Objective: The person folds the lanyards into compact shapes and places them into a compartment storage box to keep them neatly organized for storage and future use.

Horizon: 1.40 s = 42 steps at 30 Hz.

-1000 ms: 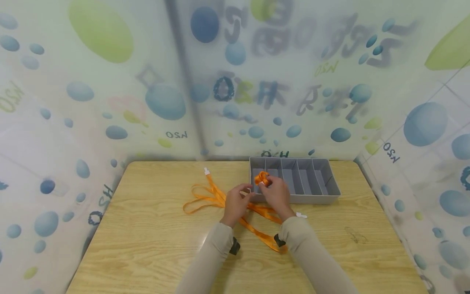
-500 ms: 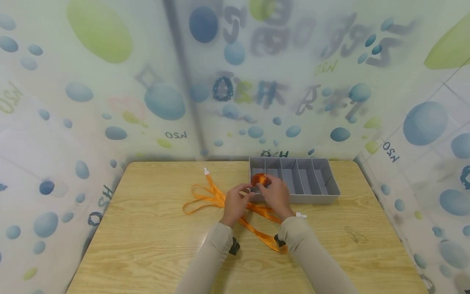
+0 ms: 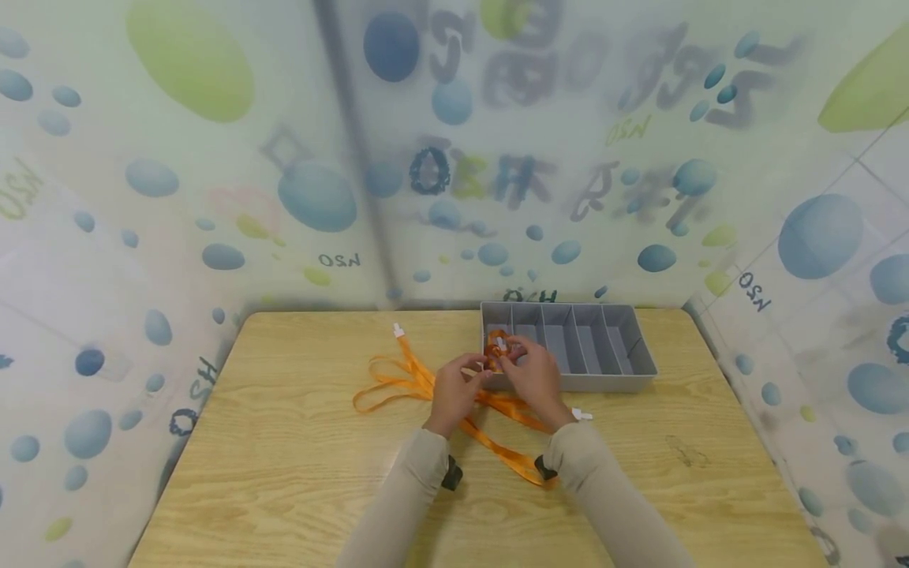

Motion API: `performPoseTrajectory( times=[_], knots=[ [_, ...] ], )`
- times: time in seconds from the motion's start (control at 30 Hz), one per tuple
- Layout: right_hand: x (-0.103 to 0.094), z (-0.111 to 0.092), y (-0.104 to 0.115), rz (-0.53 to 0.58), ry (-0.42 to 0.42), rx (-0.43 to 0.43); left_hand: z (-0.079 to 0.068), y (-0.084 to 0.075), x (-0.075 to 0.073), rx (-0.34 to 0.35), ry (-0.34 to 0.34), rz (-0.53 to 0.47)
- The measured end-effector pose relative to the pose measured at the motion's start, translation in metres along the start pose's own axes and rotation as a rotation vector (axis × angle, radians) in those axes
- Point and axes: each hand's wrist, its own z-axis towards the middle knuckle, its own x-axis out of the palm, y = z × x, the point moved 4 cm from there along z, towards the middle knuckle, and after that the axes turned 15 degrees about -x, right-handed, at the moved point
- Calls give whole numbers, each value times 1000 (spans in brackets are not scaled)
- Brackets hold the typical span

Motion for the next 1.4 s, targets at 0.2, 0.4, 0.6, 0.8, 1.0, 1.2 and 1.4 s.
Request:
performPoseTrajectory(
  times=[0.2,0.4,0.6,0.8,1.0,1.2,1.4],
  knots=[
    [-1,-7,-4,87,-29,-79,0,-1,-4,48,58,14],
    [-5,-14,-6,107,-26,-83,-1,0,-11,54,104,20],
    [-11,-22,-3,144,-35,-123,-1,2,-22,53,100,17],
    [-15,-37,1,140,-38,-247,-2,10,-31,93,87,66],
    [-9,-55,-2,59,17,-304,-3,22,-37,148,67,188],
    [5,-68,-17,-8,122,-232,-3,37,-33,162,104,282],
    [17,-74,-29,-61,184,-198,-3,47,-28,175,141,311]
  ],
)
